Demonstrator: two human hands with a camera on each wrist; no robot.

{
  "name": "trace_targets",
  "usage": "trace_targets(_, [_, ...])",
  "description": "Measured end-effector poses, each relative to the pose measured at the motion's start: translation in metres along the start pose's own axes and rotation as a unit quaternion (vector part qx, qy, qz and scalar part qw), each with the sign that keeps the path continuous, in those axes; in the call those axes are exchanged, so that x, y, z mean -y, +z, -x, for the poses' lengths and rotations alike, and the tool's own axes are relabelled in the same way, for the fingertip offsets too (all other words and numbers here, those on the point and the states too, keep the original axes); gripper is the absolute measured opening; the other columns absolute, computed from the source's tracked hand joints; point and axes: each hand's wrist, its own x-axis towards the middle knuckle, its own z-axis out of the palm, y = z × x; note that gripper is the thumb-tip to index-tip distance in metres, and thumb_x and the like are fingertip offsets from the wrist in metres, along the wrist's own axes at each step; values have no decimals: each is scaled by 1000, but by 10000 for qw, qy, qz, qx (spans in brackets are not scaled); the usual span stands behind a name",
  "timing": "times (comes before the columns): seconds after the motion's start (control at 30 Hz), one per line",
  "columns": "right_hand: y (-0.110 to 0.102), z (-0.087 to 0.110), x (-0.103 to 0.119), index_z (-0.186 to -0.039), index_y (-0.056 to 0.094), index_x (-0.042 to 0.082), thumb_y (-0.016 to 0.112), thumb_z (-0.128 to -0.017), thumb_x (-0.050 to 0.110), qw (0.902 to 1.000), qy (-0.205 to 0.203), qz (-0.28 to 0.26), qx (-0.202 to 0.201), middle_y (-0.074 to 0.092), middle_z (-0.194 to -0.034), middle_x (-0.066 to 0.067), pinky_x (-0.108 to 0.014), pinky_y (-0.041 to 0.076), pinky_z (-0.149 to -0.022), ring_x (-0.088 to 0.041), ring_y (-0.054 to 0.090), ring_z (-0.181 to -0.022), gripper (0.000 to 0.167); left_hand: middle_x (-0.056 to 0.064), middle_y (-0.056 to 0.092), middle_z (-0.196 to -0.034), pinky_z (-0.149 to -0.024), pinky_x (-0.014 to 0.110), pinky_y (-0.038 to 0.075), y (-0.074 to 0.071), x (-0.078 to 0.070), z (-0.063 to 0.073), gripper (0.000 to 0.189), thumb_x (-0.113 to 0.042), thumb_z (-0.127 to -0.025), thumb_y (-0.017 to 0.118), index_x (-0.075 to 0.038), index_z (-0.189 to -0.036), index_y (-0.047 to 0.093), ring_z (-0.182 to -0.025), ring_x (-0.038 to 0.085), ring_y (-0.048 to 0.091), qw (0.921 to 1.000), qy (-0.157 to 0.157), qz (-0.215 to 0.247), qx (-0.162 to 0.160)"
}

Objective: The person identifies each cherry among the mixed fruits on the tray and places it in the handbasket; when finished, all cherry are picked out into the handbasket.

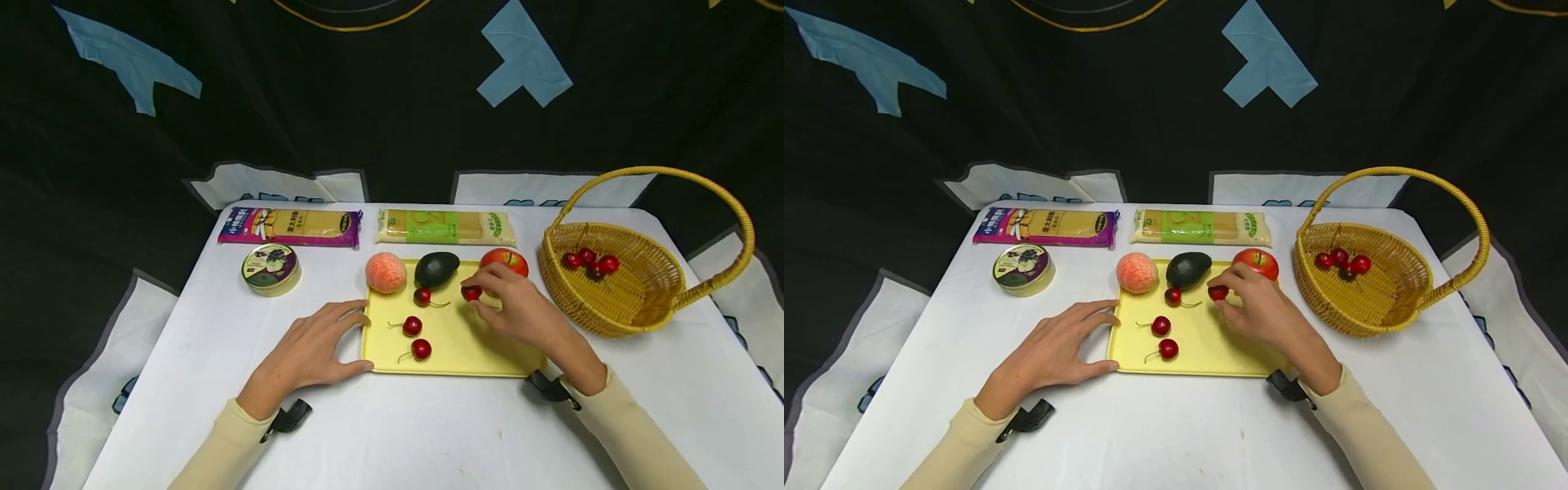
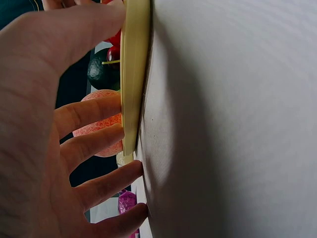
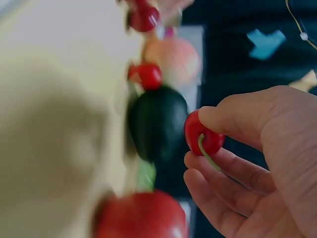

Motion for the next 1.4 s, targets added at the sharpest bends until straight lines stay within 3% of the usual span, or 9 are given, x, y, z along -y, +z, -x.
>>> trace_targets(0.23, [-41,7,-28,-118,77,4,88,-85,-2,9954,334,372,-821,71,-113,-18,-50,62,-75,-32,69,-88,35,-3,47,-167,-93,63,56,0,0,0,71,-70,-86,78,-27,-141,68,-149,25,49,10000,-28,20,24])
trace_targets(0.4, [-57,19,-50,-120,75,1,86,-87,-2,9909,729,440,-1047,71,-116,-17,-54,62,-80,-33,69,-92,35,-3,47,-167,-93,63,56,0,0,-1,72,-71,-86,78,-27,-141,67,-149,25,50,10000,-16,11,26])
trace_targets(0.57, [-66,29,-71,-125,74,1,84,-90,2,9861,1200,577,-997,70,-123,-19,-55,61,-84,-34,68,-99,37,-3,47,-167,-93,63,56,0,1,-1,71,-71,-86,78,-27,-141,67,-149,25,49,10000,-41,26,45])
trace_targets(0.7, [-70,35,-87,-126,74,2,84,-91,5,9833,1383,701,-953,70,-122,-20,-39,57,-79,-34,67,-97,36,-4,47,-167,-93,63,56,0,1,-1,71,-70,-86,78,-27,-141,67,-149,25,49,10000,-60,19,34])
trace_targets(0.8, [-72,41,-98,-126,73,2,83,-93,7,9820,1520,700,-880,70,-120,-21,-33,54,-75,-35,67,-95,35,-4,47,-167,-93,62,56,1,1,-1,71,-70,-85,78,-27,-141,67,-149,25,50,10000,-44,9,17])
trace_targets(1.03, [-70,50,-120,-130,68,-3,80,-95,9,9777,1895,692,-585,66,-121,-27,-61,56,-82,-42,66,-98,38,-4,47,-167,-91,62,57,0,1,0,71,-71,-86,78,-27,-141,67,-148,24,50,10000,2,21,-2])
trace_targets(1.4, [-66,54,-146,-133,66,-7,79,-97,9,9729,2245,508,-213,63,-124,-30,-67,55,-89,-49,67,-107,41,-4,46,-167,-92,60,57,-1,0,0,72,-70,-86,78,-26,-142,67,-149,24,50,10000,9,19,4])
